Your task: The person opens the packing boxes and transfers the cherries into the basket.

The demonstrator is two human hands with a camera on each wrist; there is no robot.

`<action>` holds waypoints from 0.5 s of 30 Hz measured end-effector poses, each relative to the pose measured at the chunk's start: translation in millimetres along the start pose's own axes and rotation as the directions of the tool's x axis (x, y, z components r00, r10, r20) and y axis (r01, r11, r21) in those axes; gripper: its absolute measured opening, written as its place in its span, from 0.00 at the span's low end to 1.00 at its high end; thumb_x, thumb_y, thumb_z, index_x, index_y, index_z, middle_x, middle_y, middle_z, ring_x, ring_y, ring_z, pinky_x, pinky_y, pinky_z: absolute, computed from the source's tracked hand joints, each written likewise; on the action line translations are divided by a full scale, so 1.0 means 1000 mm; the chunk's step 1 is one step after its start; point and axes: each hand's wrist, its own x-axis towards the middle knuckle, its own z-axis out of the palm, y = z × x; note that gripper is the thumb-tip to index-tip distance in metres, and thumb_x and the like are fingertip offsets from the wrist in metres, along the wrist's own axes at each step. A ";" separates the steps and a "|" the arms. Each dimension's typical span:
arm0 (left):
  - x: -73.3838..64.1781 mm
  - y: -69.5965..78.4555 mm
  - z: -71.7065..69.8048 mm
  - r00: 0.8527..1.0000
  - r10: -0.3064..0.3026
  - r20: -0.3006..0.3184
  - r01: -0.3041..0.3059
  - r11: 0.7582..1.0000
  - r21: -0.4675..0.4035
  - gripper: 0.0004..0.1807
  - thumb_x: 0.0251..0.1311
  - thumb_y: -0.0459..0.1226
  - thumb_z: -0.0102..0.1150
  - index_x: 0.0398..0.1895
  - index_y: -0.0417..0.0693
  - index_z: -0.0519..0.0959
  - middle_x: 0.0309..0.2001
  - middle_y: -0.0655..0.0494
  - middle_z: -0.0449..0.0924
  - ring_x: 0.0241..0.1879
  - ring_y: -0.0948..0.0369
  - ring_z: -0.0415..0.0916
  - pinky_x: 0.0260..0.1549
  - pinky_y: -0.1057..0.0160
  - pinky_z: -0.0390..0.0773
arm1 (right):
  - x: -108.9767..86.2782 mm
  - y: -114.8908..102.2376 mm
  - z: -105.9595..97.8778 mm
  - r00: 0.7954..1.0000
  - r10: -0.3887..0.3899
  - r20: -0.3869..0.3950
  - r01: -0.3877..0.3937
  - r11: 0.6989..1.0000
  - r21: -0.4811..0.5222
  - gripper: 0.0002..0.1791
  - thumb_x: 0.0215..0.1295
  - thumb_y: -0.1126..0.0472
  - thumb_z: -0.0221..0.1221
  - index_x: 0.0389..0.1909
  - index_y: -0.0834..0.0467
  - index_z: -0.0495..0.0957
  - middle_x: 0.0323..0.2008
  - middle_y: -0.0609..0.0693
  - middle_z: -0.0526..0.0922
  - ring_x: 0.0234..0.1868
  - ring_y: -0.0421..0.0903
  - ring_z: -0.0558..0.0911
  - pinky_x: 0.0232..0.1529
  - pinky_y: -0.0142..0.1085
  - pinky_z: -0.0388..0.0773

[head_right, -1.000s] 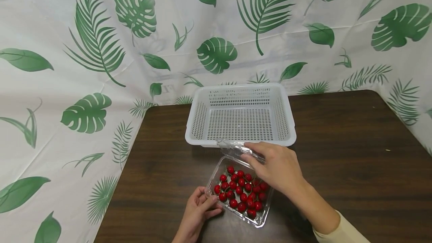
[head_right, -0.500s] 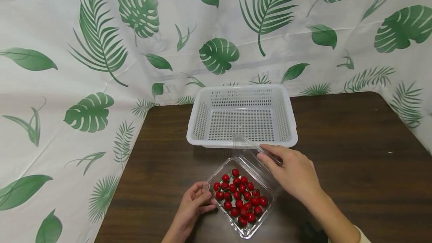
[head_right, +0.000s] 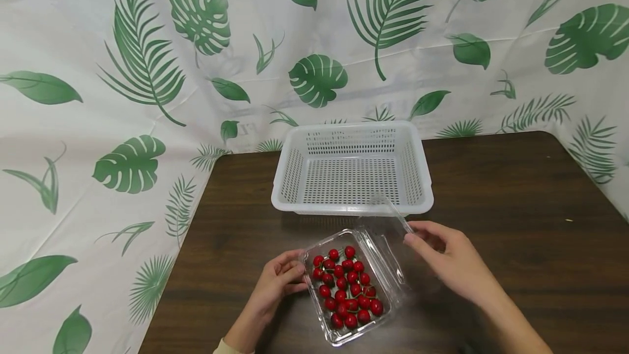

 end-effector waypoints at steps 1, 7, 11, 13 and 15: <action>0.002 0.001 -0.001 1.000 0.000 0.004 0.000 1.000 0.006 0.24 0.61 0.23 0.55 0.61 0.26 0.68 0.33 0.54 0.76 0.29 0.61 0.80 0.32 0.62 0.84 | -0.001 0.003 -0.002 1.000 0.002 0.018 -0.003 1.000 0.031 0.23 0.74 0.56 0.54 0.64 0.63 0.71 0.44 0.53 0.85 0.35 0.42 0.82 0.26 0.40 0.82; 0.015 0.006 -0.007 1.000 0.001 0.019 -0.002 0.999 0.047 0.22 0.64 0.24 0.55 0.62 0.28 0.68 0.35 0.52 0.76 0.30 0.61 0.78 0.30 0.60 0.84 | -0.008 0.025 -0.008 0.994 -0.012 0.105 -0.007 0.982 0.187 0.21 0.76 0.61 0.50 0.64 0.67 0.67 0.46 0.46 0.85 0.38 0.44 0.83 0.28 0.44 0.83; 0.023 0.010 -0.008 1.000 0.001 0.008 -0.002 0.996 0.090 0.23 0.63 0.26 0.57 0.62 0.31 0.70 0.35 0.53 0.75 0.30 0.61 0.77 0.29 0.60 0.84 | -0.012 0.040 -0.011 0.984 0.006 0.178 -0.059 0.955 0.290 0.20 0.77 0.62 0.47 0.65 0.67 0.65 0.48 0.48 0.85 0.41 0.48 0.83 0.31 0.48 0.83; 0.025 0.013 -0.008 1.000 -0.002 -0.003 0.003 0.993 0.114 0.23 0.64 0.28 0.58 0.61 0.33 0.71 0.35 0.52 0.75 0.31 0.61 0.76 0.28 0.61 0.84 | -0.014 0.047 -0.013 0.975 0.036 0.217 -0.107 0.939 0.326 0.21 0.77 0.62 0.47 0.66 0.65 0.65 0.49 0.49 0.84 0.43 0.49 0.83 0.33 0.49 0.83; 0.028 0.015 -0.007 1.000 -0.006 -0.017 0.008 0.991 0.132 0.22 0.64 0.29 0.59 0.61 0.35 0.72 0.36 0.51 0.75 0.32 0.62 0.75 0.28 0.62 0.83 | -0.015 0.054 -0.014 0.965 0.051 0.258 -0.144 0.923 0.357 0.20 0.78 0.61 0.45 0.66 0.62 0.66 0.50 0.50 0.84 0.45 0.51 0.83 0.36 0.50 0.83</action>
